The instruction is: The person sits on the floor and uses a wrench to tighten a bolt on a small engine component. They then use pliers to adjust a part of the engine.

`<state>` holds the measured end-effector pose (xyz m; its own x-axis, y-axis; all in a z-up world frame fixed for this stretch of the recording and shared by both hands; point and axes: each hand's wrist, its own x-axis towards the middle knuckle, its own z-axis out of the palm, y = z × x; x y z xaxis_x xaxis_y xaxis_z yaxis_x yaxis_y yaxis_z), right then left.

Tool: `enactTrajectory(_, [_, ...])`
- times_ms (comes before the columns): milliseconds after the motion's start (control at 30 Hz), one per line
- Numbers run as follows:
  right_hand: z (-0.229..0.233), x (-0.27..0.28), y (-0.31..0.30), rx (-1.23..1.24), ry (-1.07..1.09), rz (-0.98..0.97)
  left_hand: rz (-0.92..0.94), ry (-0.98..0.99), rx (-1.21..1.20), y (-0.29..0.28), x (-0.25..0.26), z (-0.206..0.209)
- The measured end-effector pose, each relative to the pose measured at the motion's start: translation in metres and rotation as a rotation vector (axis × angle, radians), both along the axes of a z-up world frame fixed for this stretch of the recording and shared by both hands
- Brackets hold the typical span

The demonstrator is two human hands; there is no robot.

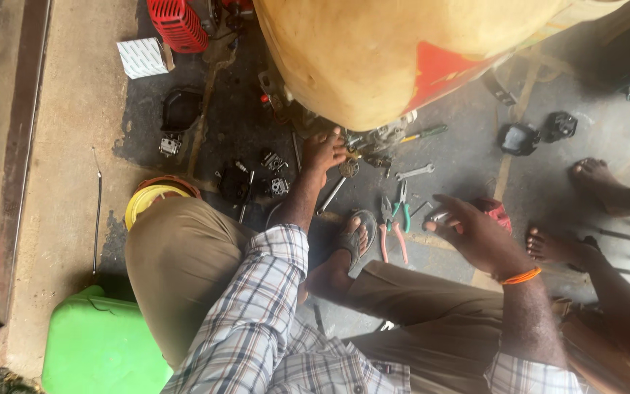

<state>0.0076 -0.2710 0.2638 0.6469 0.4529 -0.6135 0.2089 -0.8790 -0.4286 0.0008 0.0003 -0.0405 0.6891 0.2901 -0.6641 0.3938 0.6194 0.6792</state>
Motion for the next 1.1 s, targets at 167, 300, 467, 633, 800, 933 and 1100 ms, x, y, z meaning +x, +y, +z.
enactTrajectory(167, [-0.002, -0.003, 0.006, -0.075, 0.017, 0.018, -0.174, 0.003, 0.005, -0.002, 0.009, 0.028])
enactTrajectory(300, [0.0, -0.002, 0.01, -0.12, 0.036, -0.002, -0.125, 0.061, 0.071, 0.0, 0.008, 0.042])
enactTrajectory(467, [0.002, -0.001, 0.01, -0.084, 0.001, 0.013, -0.159, 0.112, 0.049, 0.003, 0.003, 0.042])
enactTrajectory(633, [0.002, -0.002, 0.013, -0.12, 0.017, 0.014, -0.166, 0.128, 0.038, -0.002, 0.019, 0.036])
enactTrajectory(800, [-0.003, -0.002, 0.009, -0.124, 0.021, 0.016, -0.08, 0.076, 0.152, -0.012, 0.029, 0.03])
enactTrajectory(933, [-0.006, -0.001, 0.007, -0.078, 0.032, -0.009, -0.065, 0.146, 0.064, -0.01, 0.028, 0.038])
enactTrajectory(1100, [-0.008, 0.0, 0.004, -0.095, 0.02, 0.024, -0.151, 0.145, -0.01, -0.009, 0.027, 0.046])
